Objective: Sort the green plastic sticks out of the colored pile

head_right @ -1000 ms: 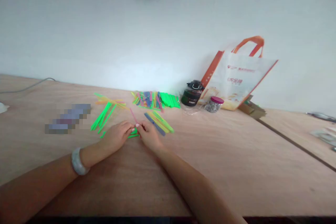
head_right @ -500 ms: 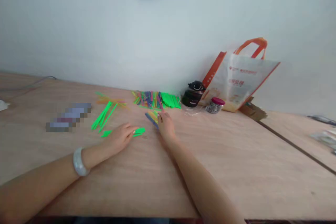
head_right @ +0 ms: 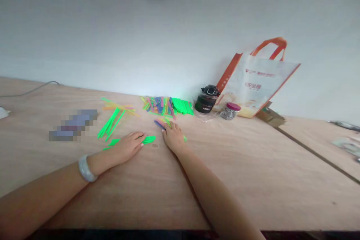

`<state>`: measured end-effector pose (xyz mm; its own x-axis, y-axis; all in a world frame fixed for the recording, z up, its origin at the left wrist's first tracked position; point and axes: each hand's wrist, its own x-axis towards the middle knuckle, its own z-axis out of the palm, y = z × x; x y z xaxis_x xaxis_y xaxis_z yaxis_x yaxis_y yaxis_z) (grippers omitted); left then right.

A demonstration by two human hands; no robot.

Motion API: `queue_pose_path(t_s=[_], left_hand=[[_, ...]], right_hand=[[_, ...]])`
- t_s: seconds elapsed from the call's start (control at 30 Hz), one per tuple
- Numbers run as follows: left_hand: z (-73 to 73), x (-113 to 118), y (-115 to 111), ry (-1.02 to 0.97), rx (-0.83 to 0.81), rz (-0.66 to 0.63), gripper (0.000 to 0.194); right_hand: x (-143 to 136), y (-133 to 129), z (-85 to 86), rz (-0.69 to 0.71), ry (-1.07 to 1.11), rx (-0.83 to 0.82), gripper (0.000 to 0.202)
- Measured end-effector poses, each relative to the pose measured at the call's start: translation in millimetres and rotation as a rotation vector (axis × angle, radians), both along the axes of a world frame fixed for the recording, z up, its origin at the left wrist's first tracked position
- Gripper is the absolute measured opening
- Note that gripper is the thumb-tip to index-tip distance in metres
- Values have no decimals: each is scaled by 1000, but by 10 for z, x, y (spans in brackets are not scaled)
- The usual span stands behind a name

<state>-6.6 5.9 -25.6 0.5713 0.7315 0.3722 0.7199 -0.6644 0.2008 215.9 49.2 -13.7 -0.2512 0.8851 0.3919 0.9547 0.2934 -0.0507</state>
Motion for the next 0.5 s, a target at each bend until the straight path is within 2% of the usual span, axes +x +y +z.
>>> queue_pose_path(t_s=[0.2,0.33,0.5], left_hand=[[89,75,24,-42,-44,-24,31],[99,72,18,-41,-35,-34,31],[111,85,-18,-68,-32,-41,32]], right_hand=[[27,31,24,-39,-28,-30,33],[13,2,73,-62,-37,-45,32],[-27,-47,89,-44,-27,21,35]])
